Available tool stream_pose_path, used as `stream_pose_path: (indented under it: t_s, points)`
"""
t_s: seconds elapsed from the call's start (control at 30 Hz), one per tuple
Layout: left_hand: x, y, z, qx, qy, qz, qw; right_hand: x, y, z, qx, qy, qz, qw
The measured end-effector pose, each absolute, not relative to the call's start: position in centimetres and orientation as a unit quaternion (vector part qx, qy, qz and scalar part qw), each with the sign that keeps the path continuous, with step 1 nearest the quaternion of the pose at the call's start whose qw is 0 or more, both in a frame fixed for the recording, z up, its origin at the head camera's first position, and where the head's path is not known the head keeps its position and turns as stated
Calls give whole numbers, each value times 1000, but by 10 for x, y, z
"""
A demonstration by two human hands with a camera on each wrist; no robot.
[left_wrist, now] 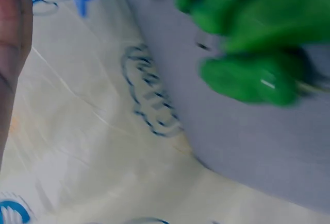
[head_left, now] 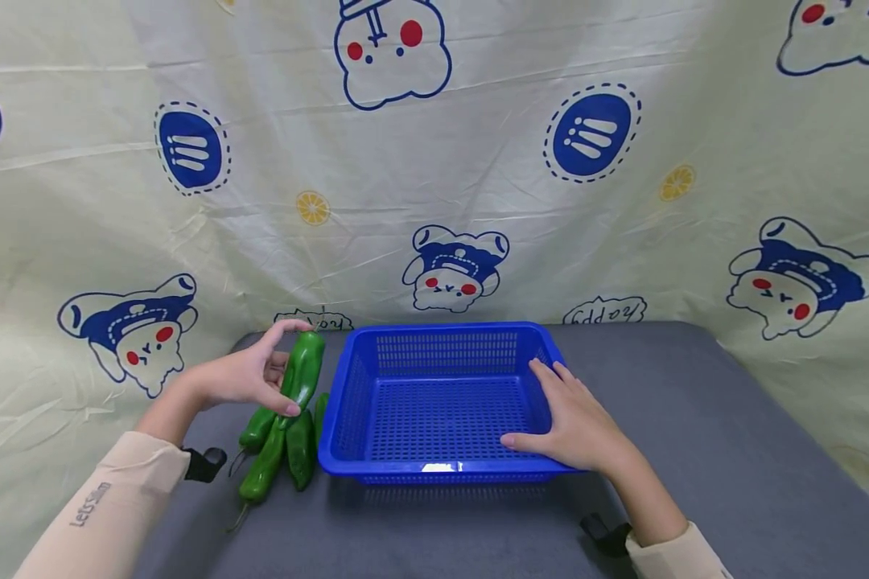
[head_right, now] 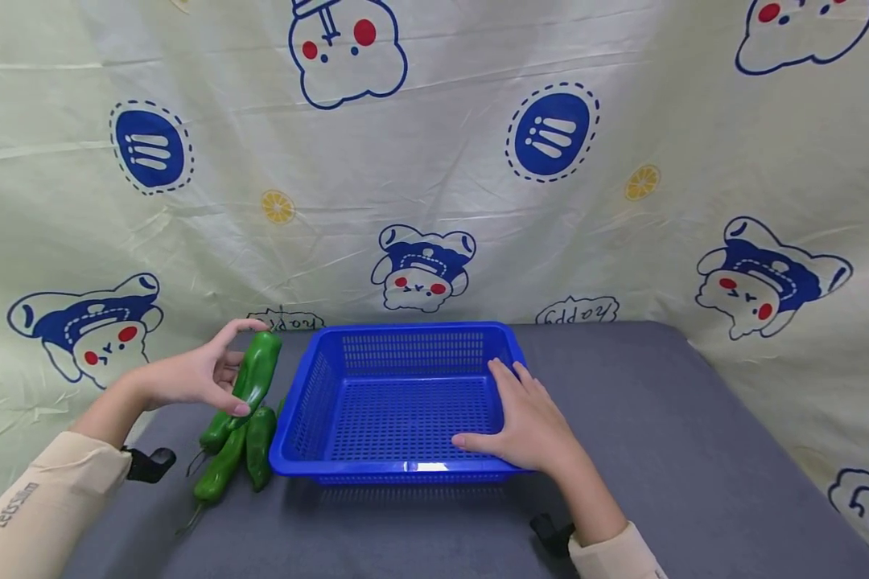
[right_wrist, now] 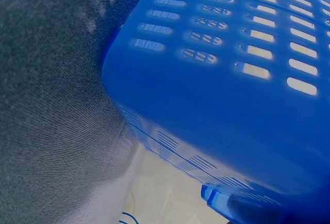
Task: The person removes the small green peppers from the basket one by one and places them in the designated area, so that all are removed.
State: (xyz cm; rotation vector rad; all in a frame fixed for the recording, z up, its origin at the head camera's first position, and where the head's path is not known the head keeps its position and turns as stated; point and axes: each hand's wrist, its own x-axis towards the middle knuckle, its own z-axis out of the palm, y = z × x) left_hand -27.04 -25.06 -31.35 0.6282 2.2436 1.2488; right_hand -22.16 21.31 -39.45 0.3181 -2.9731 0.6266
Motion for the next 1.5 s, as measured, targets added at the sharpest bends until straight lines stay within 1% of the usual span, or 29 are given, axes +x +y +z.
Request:
stream_pose_path:
  t_s: [0.17, 0.33, 0.47, 0.63, 0.87, 1.03, 1.17, 1.3, 1.5]
  points:
    - [-258, -281, -338, 206, 827, 454, 259, -223, 213, -394, 107, -972, 204, 46]
    - [-251, -295, -360, 180, 836, 441, 273, -224, 212, -394, 109, -972, 205, 43]
    - [-248, -297, -370, 177, 837, 438, 275, -224, 211, -395, 108, -971, 207, 45]
    - [-245, -296, -373, 177, 853, 409, 270, -225, 210, -395, 104, -972, 207, 45]
    - [-242, -293, -380, 140, 880, 361, 275, -225, 210, -395, 104, -972, 208, 45]
    - [-239, -288, -386, 160, 874, 369, 274, -225, 211, -394, 108, -971, 210, 43]
    - [-237, -282, -386, 184, 874, 364, 264, -225, 212, -394, 110, -971, 210, 41]
    - [-234, -275, -386, 194, 891, 333, 242, -226, 213, -393, 108, -971, 208, 43]
    - [-228, -267, -393, 174, 918, 289, 210, -226, 214, -395, 106, -973, 203, 44]
